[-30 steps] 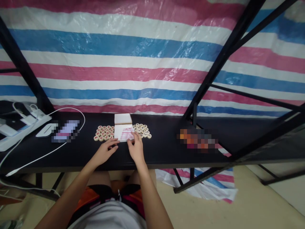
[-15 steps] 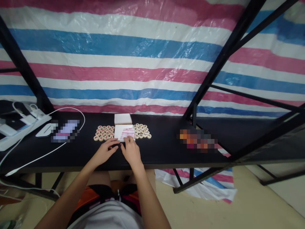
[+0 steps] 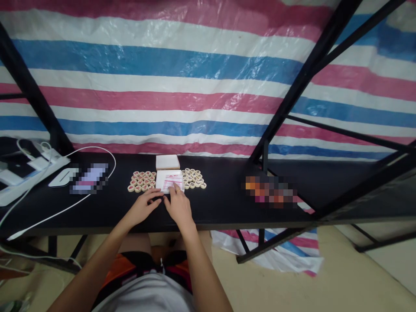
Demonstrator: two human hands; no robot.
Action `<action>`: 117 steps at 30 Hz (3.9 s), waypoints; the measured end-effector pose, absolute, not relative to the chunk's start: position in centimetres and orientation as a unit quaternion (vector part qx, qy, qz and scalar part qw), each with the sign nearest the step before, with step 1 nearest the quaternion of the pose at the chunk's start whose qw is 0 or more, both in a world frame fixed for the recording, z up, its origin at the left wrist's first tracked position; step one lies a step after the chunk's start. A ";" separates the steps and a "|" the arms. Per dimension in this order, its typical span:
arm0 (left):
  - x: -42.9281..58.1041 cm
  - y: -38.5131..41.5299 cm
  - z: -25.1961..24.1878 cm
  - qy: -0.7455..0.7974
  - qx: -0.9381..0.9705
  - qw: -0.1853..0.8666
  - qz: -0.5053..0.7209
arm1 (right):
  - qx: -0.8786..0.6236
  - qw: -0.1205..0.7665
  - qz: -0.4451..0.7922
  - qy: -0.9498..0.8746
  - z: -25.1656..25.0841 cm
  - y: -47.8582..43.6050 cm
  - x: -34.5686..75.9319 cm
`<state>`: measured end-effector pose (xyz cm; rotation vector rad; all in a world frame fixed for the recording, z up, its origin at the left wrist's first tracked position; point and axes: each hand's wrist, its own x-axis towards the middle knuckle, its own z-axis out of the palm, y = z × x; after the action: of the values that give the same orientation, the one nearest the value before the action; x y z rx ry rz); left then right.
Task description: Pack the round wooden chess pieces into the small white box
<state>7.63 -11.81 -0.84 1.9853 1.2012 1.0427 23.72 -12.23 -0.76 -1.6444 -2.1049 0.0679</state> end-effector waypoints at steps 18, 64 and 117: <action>7.7 -12.0 -0.4 0.444 0.752 0.295 0.387 | -0.610 0.198 0.022 -0.767 -0.3 -12.3 23.7; 7.6 -11.9 -0.5 0.461 0.761 0.276 0.363 | -0.750 0.286 0.001 -0.596 -1.3 -11.8 24.5; 7.6 -12.1 -0.3 0.451 0.763 0.280 0.369 | -0.631 0.388 0.022 -0.671 -1.6 -11.8 25.2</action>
<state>7.61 -12.05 -0.27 2.0452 1.2099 0.9898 25.23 -11.76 -1.56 -1.6059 -1.7085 0.0552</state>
